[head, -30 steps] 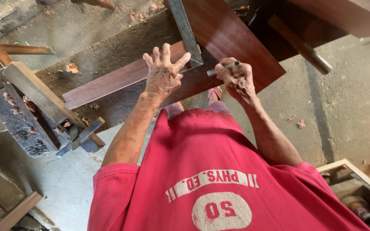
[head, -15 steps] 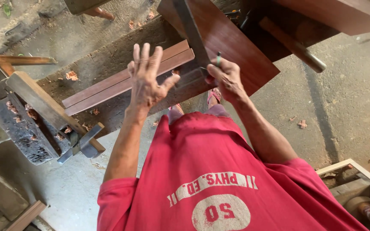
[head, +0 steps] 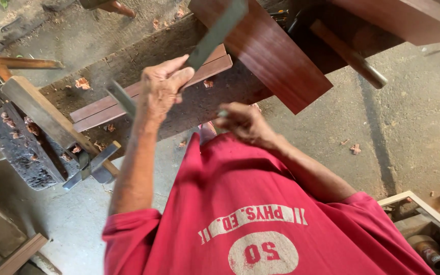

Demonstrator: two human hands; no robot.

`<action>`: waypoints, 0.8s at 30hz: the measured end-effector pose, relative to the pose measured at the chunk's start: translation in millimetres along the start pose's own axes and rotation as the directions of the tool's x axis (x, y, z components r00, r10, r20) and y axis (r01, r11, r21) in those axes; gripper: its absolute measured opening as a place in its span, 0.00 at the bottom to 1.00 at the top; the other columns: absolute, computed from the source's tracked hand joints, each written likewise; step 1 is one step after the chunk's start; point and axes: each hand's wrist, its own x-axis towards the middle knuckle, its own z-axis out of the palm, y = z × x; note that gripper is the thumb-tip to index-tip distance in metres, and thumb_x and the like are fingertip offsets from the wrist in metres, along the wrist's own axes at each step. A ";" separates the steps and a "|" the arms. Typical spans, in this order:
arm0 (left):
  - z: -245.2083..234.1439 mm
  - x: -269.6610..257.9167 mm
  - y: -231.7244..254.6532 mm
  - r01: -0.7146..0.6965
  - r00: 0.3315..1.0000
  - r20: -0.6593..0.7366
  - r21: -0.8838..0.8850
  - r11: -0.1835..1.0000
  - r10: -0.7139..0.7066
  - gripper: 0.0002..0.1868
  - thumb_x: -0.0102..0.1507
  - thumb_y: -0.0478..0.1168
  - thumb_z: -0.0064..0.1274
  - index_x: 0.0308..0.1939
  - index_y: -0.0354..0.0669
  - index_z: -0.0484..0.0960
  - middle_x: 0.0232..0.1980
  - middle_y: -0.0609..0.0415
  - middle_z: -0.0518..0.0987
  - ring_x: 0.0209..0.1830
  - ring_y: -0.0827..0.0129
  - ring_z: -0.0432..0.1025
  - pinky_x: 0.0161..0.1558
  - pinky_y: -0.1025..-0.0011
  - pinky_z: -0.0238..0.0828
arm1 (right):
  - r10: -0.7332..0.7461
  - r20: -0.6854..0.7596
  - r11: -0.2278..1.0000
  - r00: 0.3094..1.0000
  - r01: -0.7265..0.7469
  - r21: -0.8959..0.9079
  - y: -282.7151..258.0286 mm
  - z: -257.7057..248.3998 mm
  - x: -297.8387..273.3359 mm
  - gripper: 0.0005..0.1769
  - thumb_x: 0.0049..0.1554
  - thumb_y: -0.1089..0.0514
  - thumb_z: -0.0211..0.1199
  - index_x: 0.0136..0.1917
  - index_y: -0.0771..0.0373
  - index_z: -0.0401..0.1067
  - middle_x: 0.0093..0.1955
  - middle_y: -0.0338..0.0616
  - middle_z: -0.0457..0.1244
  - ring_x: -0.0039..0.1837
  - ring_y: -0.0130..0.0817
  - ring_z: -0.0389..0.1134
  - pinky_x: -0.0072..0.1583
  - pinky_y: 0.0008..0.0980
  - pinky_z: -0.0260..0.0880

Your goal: Measuring wooden planks with a tape measure and marking lines with a square and pen.

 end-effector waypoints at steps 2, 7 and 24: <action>-30.2 8.8 11.0 0.035 0.999 -0.001 0.537 0.843 -0.041 0.24 0.61 0.49 0.64 0.61 0.52 0.83 0.54 0.49 0.88 0.23 0.61 0.73 0.29 0.66 0.72 | 0.211 -0.145 0.953 0.967 -0.170 0.252 6.5 -27.6 -0.7 0.07 0.63 0.62 0.64 0.55 0.63 0.75 0.55 0.44 0.70 0.51 0.27 0.73 0.48 0.26 0.79; -75.1 28.0 6.6 -0.213 0.975 0.149 0.843 0.493 0.167 0.26 0.58 0.48 0.70 0.60 0.52 0.84 0.61 0.53 0.81 0.58 0.59 0.76 0.60 0.63 0.69 | 0.398 -0.413 0.871 0.819 -0.196 0.450 27.5 -82.1 -8.5 0.10 0.68 0.57 0.61 0.53 0.65 0.78 0.39 0.44 0.67 0.31 0.20 0.60 0.29 0.21 0.58; -73.1 37.7 -10.4 -0.265 0.964 0.217 0.828 0.494 0.153 0.25 0.57 0.44 0.67 0.60 0.58 0.84 0.55 0.60 0.84 0.54 0.66 0.77 0.60 0.65 0.71 | 0.410 -0.554 0.890 0.724 -0.187 0.415 30.8 -104.0 -14.3 0.46 0.62 0.19 0.44 0.52 0.67 0.71 0.31 0.42 0.59 0.28 0.26 0.56 0.31 0.31 0.62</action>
